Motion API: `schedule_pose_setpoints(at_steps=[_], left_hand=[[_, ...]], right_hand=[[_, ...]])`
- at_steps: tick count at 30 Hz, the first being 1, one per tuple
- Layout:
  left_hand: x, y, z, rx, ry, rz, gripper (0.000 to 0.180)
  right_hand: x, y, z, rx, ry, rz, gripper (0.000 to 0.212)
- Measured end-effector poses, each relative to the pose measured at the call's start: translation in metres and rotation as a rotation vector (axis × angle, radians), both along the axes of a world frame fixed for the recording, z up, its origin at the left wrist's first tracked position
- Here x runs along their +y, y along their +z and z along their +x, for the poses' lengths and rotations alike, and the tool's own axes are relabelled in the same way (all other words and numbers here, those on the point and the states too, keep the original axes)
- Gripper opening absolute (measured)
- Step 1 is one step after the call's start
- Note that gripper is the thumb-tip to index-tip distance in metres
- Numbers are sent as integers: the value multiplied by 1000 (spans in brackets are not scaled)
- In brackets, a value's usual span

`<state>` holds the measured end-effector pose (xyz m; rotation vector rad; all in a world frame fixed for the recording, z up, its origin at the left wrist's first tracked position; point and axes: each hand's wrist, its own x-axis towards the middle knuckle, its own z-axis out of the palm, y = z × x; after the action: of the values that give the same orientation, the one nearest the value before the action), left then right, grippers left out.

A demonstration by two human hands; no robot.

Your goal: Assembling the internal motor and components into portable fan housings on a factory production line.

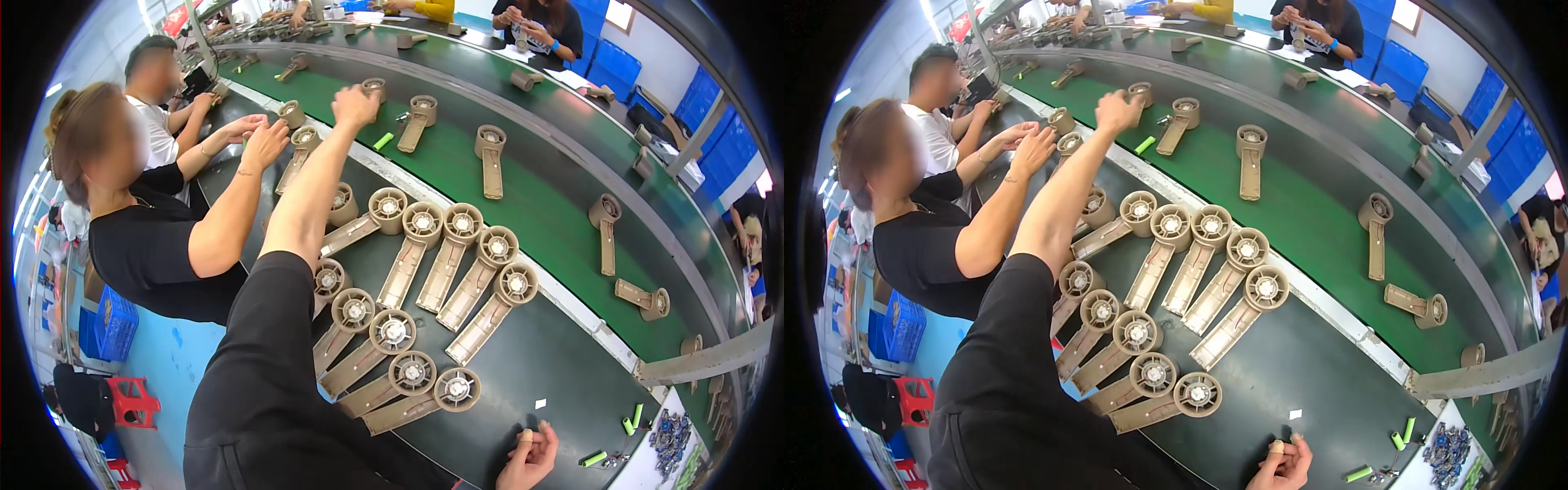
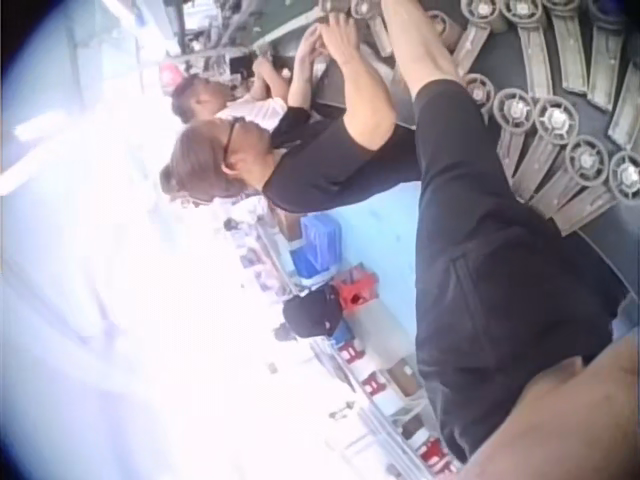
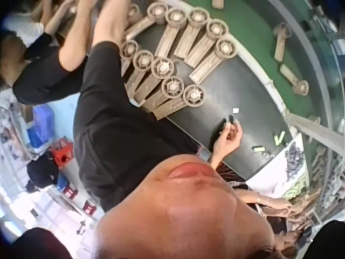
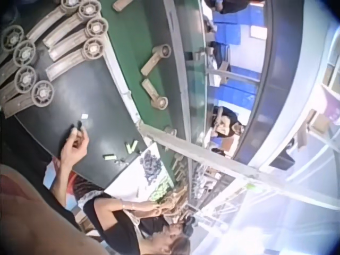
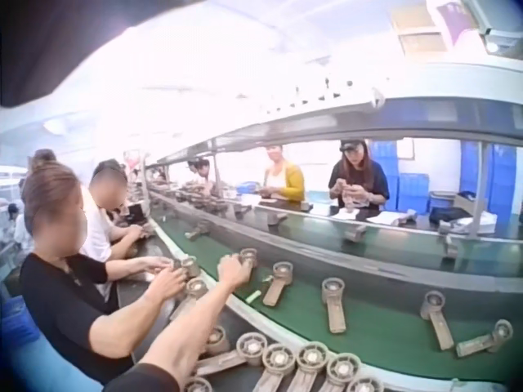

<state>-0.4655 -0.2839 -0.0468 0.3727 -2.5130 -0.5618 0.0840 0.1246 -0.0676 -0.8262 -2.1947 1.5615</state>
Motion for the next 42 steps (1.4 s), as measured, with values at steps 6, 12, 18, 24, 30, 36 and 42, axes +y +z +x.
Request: schedule_pose_setpoints(at_steps=[6,12,18,24,30,36,42], left_hand=[[-39,-22,-33,-356,49,145,53],[-22,13,-13,-61,-68,6,32],[63,130,248,-240,-548,361,19],[156,106,450,-337,-534,524,30],[239,40,522,-369,-899,233,16],[257,-8,532,-289,-961,231,12],[248,12,522,-256,-974,297,15]], right_hand=[[0,-1,2,-16,17,27,28],[4,-11,-1,94,39,-62,26],[5,0,-7,93,185,-125,26],[91,27,21,167,-215,389,23],[225,42,-1,-211,-498,783,36],[249,5,-26,-348,-407,1152,22],[176,37,-20,122,-410,1051,19]])
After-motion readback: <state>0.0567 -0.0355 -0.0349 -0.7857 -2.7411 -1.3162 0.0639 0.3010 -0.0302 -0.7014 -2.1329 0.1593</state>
